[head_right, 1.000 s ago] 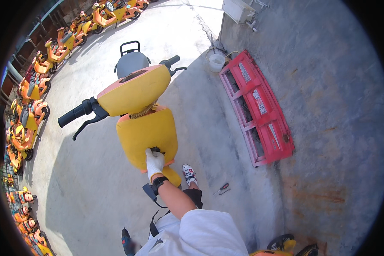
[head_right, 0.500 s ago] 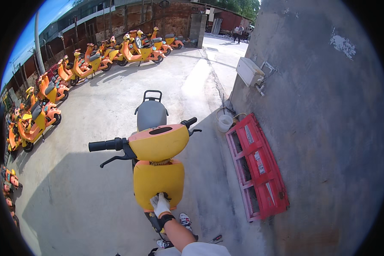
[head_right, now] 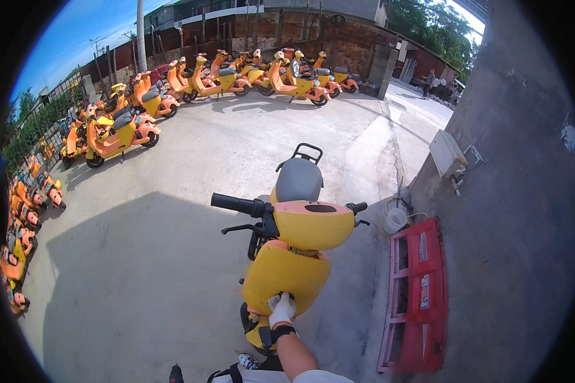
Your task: Remove the front panel of an electric scooter using an electric drill.
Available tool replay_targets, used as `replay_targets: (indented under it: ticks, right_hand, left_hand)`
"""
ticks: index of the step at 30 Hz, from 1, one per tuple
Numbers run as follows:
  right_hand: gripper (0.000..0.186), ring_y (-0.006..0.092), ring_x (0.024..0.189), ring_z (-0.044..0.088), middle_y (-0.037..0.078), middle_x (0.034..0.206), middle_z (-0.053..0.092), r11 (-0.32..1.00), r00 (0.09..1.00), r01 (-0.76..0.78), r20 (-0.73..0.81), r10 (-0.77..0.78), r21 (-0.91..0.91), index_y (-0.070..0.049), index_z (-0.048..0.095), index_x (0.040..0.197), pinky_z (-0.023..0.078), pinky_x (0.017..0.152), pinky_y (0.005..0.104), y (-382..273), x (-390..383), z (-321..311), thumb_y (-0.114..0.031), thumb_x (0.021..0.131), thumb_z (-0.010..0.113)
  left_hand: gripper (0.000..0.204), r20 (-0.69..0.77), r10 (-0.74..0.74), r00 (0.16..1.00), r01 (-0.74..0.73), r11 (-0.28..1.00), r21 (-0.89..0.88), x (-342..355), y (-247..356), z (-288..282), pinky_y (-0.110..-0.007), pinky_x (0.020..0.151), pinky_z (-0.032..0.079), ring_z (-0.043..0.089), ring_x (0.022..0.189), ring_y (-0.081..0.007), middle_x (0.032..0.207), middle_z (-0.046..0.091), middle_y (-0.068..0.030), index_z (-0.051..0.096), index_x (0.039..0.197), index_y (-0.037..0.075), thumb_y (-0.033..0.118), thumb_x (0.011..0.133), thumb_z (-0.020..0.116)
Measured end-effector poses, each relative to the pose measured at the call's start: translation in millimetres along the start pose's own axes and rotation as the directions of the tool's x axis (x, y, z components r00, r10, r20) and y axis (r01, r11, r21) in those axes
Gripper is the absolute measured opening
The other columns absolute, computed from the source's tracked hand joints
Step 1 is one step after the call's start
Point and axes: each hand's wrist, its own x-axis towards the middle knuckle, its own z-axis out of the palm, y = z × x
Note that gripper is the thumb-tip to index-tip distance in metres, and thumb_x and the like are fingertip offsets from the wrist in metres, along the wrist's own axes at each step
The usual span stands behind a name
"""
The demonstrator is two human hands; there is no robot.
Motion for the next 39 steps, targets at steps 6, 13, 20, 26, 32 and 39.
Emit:
replay_targets:
  ticks: [6,13,20,26,32,39]
  right_hand:
    - [0.019,0.0163,0.057,0.057,0.005,0.073,0.061,0.952,0.988,0.139,0.11,-0.113,-0.273,-0.003,0.059,0.088,0.05,0.056,0.0322,-2,10,-12,-0.019,0.096,0.065]
    - [0.026,0.0353,0.08,0.067,0.016,0.085,0.07,0.013,0.667,0.639,0.545,-0.508,-0.769,-0.003,0.066,0.093,0.053,0.079,0.0459,5,-15,-6,-0.029,0.09,0.07]
    - [0.034,0.0191,0.06,0.062,0.008,0.079,0.065,0.889,0.973,0.221,0.156,-0.172,-0.401,-0.009,0.056,0.089,0.052,0.054,0.0291,6,29,-26,-0.041,0.099,0.063]
    - [0.042,0.0236,0.088,0.071,0.001,0.094,0.075,0.804,0.79,-0.583,0.308,0.53,0.113,-0.018,0.068,0.092,0.056,0.093,0.0495,-2,81,-38,-0.057,0.098,0.052]
    - [0.039,0.0279,0.079,0.069,0.008,0.077,0.067,0.603,0.946,0.323,0.245,-0.211,-0.729,-0.006,0.059,0.095,0.053,0.071,0.0466,3,32,-34,-0.044,0.101,0.056]
    - [0.04,0.0405,0.08,0.07,0.021,0.087,0.072,-0.547,0.656,0.485,0.697,-0.289,-0.683,-0.007,0.067,0.096,0.054,0.075,0.0511,-38,-14,-16,-0.045,0.097,0.055]
  left_hand:
    - [0.037,-0.04,-0.04,0.998,0.038,0.998,-0.048,-13,-18,-1,-0.04,0.074,0.053,0.066,0.088,-0.0235,0.097,0.07,-0.0119,0.069,0.11,0.004,0.035,0.089,0.072]
    - [0.038,-0.113,-0.137,0.984,0.121,0.983,-0.14,-56,-54,12,-0.04,0.074,0.053,0.066,0.089,-0.0238,0.098,0.071,-0.0123,0.07,0.11,0.004,0.036,0.09,0.072]
    - [0.039,-0.361,-0.225,0.905,0.075,0.92,-0.384,-53,-57,3,-0.04,0.074,0.053,0.066,0.089,-0.0241,0.098,0.071,-0.0127,0.07,0.111,0.004,0.037,0.09,0.072]
    - [0.04,-0.362,-0.301,0.882,0.098,0.87,-0.484,-73,-68,40,-0.041,0.074,0.053,0.067,0.09,-0.0244,0.099,0.072,-0.013,0.07,0.111,0.004,0.039,0.09,0.073]
    - [0.052,-0.408,-0.306,0.86,0.079,0.87,-0.486,-68,-88,49,-0.041,0.079,0.053,0.067,0.095,-0.0258,0.106,0.072,-0.0175,0.068,0.118,0.0,0.042,0.088,0.074]
    - [0.063,-0.295,-0.34,0.893,0.239,0.914,-0.329,-75,-87,31,-0.041,0.074,0.053,0.068,0.088,-0.0251,0.101,0.072,-0.019,0.069,0.116,-0.003,0.051,0.084,0.076]
